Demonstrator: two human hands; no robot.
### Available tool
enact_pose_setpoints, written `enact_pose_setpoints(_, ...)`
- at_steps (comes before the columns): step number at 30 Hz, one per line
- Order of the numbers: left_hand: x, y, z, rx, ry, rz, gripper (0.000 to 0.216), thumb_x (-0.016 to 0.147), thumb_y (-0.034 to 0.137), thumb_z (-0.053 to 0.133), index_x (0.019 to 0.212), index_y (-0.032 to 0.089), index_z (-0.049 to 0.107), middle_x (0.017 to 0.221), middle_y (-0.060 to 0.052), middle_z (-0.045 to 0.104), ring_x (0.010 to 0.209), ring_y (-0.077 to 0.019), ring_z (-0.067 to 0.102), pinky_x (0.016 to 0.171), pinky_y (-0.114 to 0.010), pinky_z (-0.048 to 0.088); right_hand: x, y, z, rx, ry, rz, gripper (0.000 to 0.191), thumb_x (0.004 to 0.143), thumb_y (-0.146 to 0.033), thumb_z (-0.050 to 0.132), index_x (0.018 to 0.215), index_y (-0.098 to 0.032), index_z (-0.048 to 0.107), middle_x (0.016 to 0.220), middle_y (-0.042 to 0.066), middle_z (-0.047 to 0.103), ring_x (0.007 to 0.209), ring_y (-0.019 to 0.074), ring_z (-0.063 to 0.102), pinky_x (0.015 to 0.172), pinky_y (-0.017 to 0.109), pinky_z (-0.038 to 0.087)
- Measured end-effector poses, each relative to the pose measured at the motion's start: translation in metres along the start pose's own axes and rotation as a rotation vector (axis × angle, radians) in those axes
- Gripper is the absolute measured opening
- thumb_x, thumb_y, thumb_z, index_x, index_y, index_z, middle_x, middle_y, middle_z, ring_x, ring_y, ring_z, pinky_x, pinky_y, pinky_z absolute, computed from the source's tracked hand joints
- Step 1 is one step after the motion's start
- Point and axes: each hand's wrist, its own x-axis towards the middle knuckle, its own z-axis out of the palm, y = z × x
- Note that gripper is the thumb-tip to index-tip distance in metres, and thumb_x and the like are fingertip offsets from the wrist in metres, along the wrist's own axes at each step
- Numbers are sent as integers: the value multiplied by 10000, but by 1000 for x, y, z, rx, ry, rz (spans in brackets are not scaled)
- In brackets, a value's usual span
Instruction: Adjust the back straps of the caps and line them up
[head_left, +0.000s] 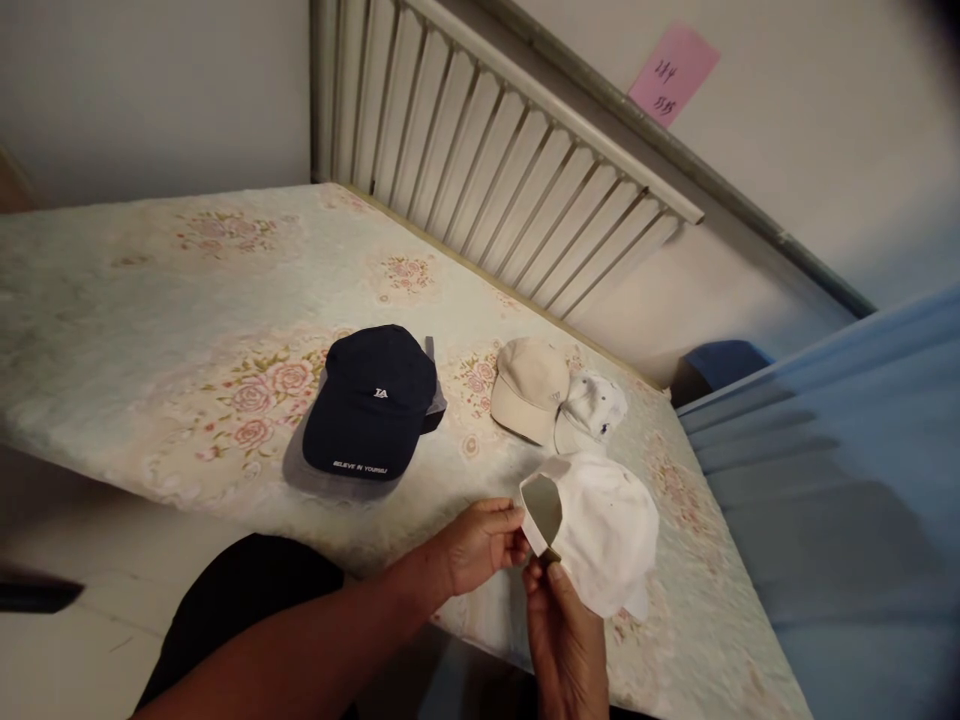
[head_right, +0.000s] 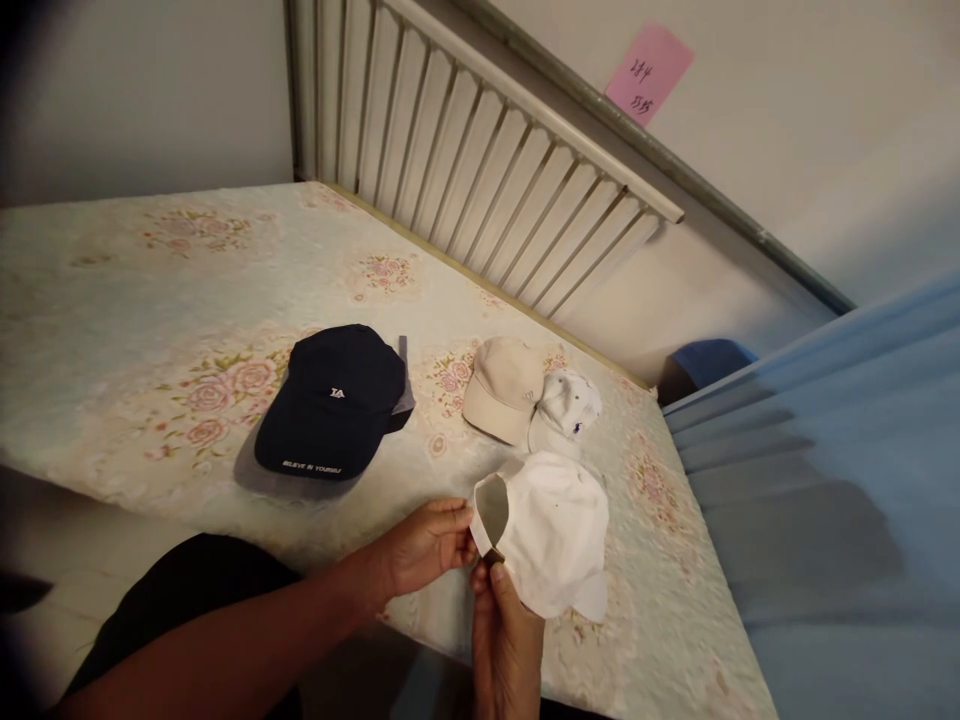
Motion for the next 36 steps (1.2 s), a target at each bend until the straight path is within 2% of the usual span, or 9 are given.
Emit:
enact_pose_setpoints(6,0,-3,-1,-134,50,-53,167,752,251,651,846,117,617,831,-96,665,743,-173,636,729,-307,442,-2,2,-12,32,0,64,382,606,-169,761,958,-227,625,904,-20,634,712,121,561,618,249,500)
enact_pose_setpoints(12,2,-3,-3,-142,104,-57,137,761,251,629,821,127,631,775,-88,668,723,-195,642,756,-355,452,-4,2,-37,-95,-7,133,297,534,-221,798,796,-203,659,764,-2,661,704,177,590,638,327,528)
enact_pose_setpoints(16,3,-4,-4,-124,142,-64,146,758,286,626,784,143,643,754,-88,664,712,-190,626,756,-342,439,-5,-1,-49,-110,-34,148,256,505,-234,804,714,-210,658,701,1,648,686,189,588,582,315,518)
enact_pose_setpoints(21,6,-7,-9,-133,137,-138,220,783,367,597,810,155,650,715,-61,642,649,-163,591,696,-302,413,-8,-4,-57,-118,-89,112,260,501,-274,801,722,-235,669,676,-6,629,624,175,551,506,291,477)
enact_pose_setpoints(25,9,-9,-14,-118,95,-133,266,792,418,582,781,160,646,658,-32,607,564,-127,538,628,-269,377,-10,-5,-62,-209,-133,141,265,508,-343,793,724,-224,697,671,6,622,566,161,523,517,305,471)
enact_pose_setpoints(32,5,-9,-18,-94,52,-105,240,796,331,570,693,121,624,626,-27,603,545,-117,544,597,-254,390,-15,-14,-61,-99,-95,170,226,516,-284,792,709,-244,682,699,-5,612,608,159,511,501,283,446)
enact_pose_setpoints(36,-1,-13,-8,-152,114,-115,222,794,301,581,674,115,585,592,-10,590,536,-105,551,603,-238,405,-17,-23,-61,-81,-111,179,295,520,-266,791,789,-245,673,734,-5,616,595,151,502,506,283,445)
